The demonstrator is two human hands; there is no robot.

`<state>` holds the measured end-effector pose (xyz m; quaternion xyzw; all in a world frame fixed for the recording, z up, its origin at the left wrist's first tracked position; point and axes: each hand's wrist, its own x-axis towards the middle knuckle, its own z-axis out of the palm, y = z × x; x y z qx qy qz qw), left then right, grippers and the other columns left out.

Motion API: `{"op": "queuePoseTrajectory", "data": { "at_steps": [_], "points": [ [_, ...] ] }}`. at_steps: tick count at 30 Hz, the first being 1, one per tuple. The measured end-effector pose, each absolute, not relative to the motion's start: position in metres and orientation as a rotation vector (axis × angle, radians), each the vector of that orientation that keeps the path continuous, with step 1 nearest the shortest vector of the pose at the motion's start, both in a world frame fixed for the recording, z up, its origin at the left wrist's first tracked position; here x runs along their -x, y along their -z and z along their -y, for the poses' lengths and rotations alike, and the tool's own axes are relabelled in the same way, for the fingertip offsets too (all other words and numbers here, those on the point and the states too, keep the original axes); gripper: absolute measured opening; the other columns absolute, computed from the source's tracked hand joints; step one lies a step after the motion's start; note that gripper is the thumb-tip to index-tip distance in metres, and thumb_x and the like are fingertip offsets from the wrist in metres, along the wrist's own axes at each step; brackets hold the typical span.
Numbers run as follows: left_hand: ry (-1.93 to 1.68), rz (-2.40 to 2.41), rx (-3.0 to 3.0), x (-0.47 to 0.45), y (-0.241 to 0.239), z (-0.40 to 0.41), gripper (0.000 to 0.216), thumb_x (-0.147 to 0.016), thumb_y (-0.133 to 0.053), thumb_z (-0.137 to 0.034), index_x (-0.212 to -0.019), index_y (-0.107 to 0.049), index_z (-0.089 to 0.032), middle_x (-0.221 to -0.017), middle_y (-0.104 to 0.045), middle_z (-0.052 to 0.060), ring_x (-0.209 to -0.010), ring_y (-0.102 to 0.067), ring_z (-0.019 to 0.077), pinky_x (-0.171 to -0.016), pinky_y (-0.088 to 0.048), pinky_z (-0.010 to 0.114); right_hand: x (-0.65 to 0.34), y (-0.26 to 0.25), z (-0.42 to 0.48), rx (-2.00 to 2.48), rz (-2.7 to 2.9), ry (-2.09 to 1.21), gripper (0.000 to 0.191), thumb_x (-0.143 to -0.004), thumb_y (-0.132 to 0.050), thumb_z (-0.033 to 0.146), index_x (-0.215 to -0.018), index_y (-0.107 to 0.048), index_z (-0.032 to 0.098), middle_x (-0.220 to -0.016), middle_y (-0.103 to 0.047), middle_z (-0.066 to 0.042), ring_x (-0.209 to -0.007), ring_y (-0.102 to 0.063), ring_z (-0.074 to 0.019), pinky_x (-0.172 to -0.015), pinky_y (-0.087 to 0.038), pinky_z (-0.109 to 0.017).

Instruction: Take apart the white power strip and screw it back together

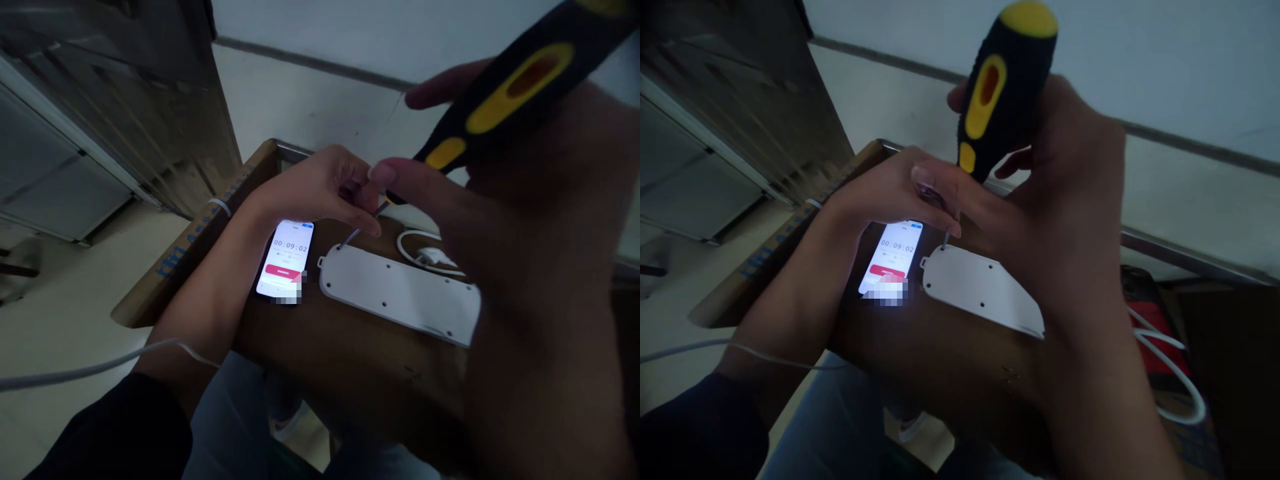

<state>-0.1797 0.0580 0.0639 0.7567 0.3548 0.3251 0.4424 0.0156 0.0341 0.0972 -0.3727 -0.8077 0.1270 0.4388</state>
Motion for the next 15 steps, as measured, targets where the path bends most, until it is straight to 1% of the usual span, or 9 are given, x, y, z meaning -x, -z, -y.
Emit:
{"op": "queuePoseTrajectory", "data": {
  "at_steps": [1,2,3,5,7,9,10,12,15],
  "points": [
    [-0.801,-0.869,-1.91,0.18,-0.064,-0.058,0.024,-0.072,-0.086,-0.032,-0.075,-0.071,-0.013,-0.07,-0.068,-0.001,-0.068,-0.061,0.0104,-0.067,-0.047,0.025,-0.017,-0.095,-0.037,0.929,1.996,-0.279,0.054,-0.076,-0.079,0.051,-0.122,-0.069,0.024,-0.103,-0.066,0.0,-0.089,-0.063,-0.0047,-0.072,-0.053,-0.022],
    [-0.793,-0.846,-1.927,0.18,-0.064,-0.058,0.026,-0.074,-0.085,-0.033,-0.077,-0.071,-0.012,-0.073,-0.068,0.001,-0.07,-0.061,0.0106,-0.068,-0.047,0.025,-0.018,-0.093,-0.039,0.925,1.982,-0.26,0.052,-0.076,-0.079,0.05,-0.121,-0.07,0.026,-0.101,-0.066,0.001,-0.09,-0.063,-0.0047,-0.075,-0.054,-0.022],
    [-0.78,-0.813,-1.931,0.181,-0.064,-0.059,0.027,-0.077,-0.084,-0.034,-0.081,-0.071,-0.011,-0.078,-0.069,0.002,-0.073,-0.062,0.0109,-0.07,-0.048,0.025,-0.019,-0.092,-0.041,0.907,1.962,-0.264,0.052,-0.076,-0.08,0.048,-0.121,-0.069,0.026,-0.105,-0.066,0.001,-0.092,-0.064,-0.0052,-0.08,-0.056,-0.023],
    [-0.761,-0.74,-1.906,0.182,-0.064,-0.059,0.027,-0.082,-0.08,-0.035,-0.088,-0.07,-0.011,-0.09,-0.072,0.004,-0.083,-0.064,0.0122,-0.077,-0.05,0.025,-0.02,-0.091,-0.043,0.873,1.92,-0.319,0.057,-0.076,-0.08,0.044,-0.126,-0.063,0.022,-0.123,-0.062,0.0,-0.102,-0.065,-0.008,-0.088,-0.06,-0.027],
    [-0.767,-0.67,-1.849,0.183,-0.065,-0.058,0.023,-0.089,-0.073,-0.034,-0.095,-0.072,-0.012,-0.1,-0.076,0.004,-0.095,-0.067,0.0134,-0.088,-0.051,0.026,-0.019,-0.092,-0.041,0.835,1.887,-0.416,0.06,-0.079,-0.077,0.041,-0.129,-0.055,0.018,-0.139,-0.053,-0.003,-0.106,-0.067,-0.0104,-0.092,-0.063,-0.03],
    [-0.793,-0.645,-1.796,0.184,-0.066,-0.057,0.02,-0.09,-0.071,-0.032,-0.098,-0.075,-0.014,-0.099,-0.078,0.003,-0.099,-0.07,0.0144,-0.096,-0.051,0.027,-0.016,-0.094,-0.037,0.79,1.9,-0.472,0.057,-0.082,-0.074,0.035,-0.128,-0.048,0.016,-0.147,-0.044,-0.005,-0.105,-0.068,-0.0103,-0.093,-0.065,-0.031],
    [-0.801,-0.648,-1.78,0.184,-0.067,-0.057,0.019,-0.09,-0.071,-0.032,-0.098,-0.076,-0.015,-0.096,-0.079,0.002,-0.099,-0.071,0.0148,-0.096,-0.051,0.028,-0.014,-0.095,-0.035,0.765,1.912,-0.478,0.052,-0.083,-0.072,0.032,-0.126,-0.046,0.016,-0.147,-0.042,-0.005,-0.105,-0.068,-0.0095,-0.092,-0.065,-0.03],
    [-0.831,-0.666,-1.76,0.183,-0.066,-0.056,0.018,-0.087,-0.075,-0.032,-0.094,-0.078,-0.015,-0.09,-0.078,0.001,-0.093,-0.072,0.0151,-0.092,-0.053,0.029,-0.011,-0.097,-0.032,0.753,1.946,-0.492,0.048,-0.084,-0.072,0.029,-0.122,-0.045,0.018,-0.146,-0.044,-0.003,-0.112,-0.067,-0.0085,-0.093,-0.064,-0.027],
    [-0.92,-0.73,-1.731,0.18,-0.064,-0.056,0.018,-0.079,-0.082,-0.029,-0.086,-0.078,-0.013,-0.083,-0.076,0.001,-0.085,-0.071,0.0144,-0.08,-0.053,0.026,-0.011,-0.096,-0.033,0.818,1.974,-0.455,0.057,-0.081,-0.075,0.039,-0.126,-0.048,0.016,-0.139,-0.052,-0.003,-0.118,-0.064,-0.0073,-0.085,-0.06,-0.022]
  ]
}}
